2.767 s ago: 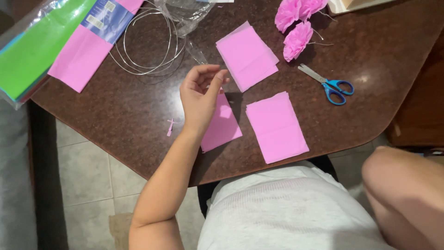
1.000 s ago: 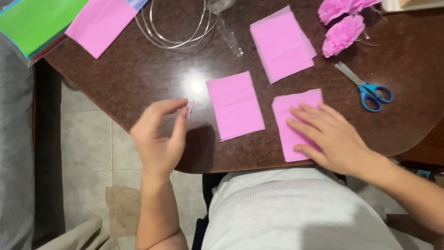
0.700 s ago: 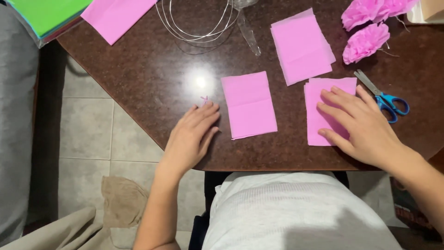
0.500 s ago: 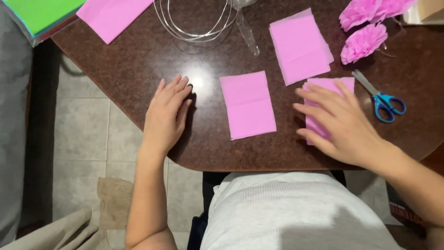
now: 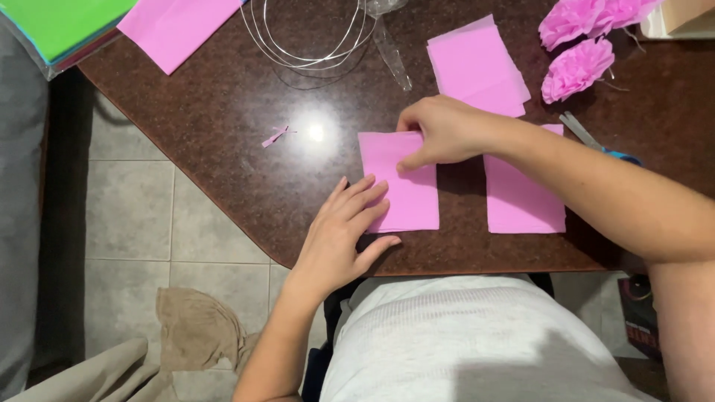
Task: Making decorative paper flowers by folding crepe paper, cutting it, and securing it with wire
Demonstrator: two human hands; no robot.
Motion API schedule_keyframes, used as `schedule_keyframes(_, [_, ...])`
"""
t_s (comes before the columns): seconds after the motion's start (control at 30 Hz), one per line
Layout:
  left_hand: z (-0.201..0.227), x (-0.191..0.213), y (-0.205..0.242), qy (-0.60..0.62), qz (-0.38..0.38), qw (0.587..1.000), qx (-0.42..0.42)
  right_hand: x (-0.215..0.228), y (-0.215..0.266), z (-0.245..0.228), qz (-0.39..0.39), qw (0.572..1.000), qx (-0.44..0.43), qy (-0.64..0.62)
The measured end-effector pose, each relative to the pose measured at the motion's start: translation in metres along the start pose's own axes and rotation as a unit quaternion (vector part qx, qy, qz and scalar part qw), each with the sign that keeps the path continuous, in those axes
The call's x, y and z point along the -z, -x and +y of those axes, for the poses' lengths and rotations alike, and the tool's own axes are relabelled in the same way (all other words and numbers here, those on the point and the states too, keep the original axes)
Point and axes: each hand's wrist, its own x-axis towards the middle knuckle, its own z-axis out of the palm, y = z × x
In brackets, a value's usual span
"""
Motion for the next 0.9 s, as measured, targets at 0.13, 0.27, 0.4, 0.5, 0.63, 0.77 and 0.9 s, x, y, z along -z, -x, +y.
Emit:
schedule_keyframes(0.13, [0.004,-0.004,0.001,0.023,0.074,0.996,0.031,-0.011,0.009,-0.006,0.002,0.999,0.042,-0.014])
schedule_keyframes(0.27, [0.019,-0.008,-0.002,0.208,0.208,0.938,0.184,-0.023,0.058,-0.027,0.085,0.983,0.047,-0.153])
schedule_keyframes(0.4, [0.011,-0.040,0.005,0.407,0.293,0.833,0.235,-0.051,0.083,-0.029,0.229,0.910,0.149,-0.311])
schedule_keyframes(0.5, [0.018,-0.044,0.003,0.326,0.328,0.860,0.215,-0.060,0.091,-0.031,0.255,0.897,0.136,-0.335])
schedule_keyframes(0.63, [0.025,-0.045,0.001,0.349,0.323,0.860,0.185,-0.061,0.095,-0.036,0.222,0.906,0.054,-0.356])
schedule_keyframes(0.77, [0.028,-0.044,-0.002,0.326,0.316,0.871,0.185,-0.065,0.095,-0.041,0.208,0.906,0.021,-0.368])
schedule_keyframes(0.9, [0.029,-0.044,-0.005,0.301,0.319,0.886,0.153,-0.071,0.091,-0.040,0.216,0.890,0.069,-0.396])
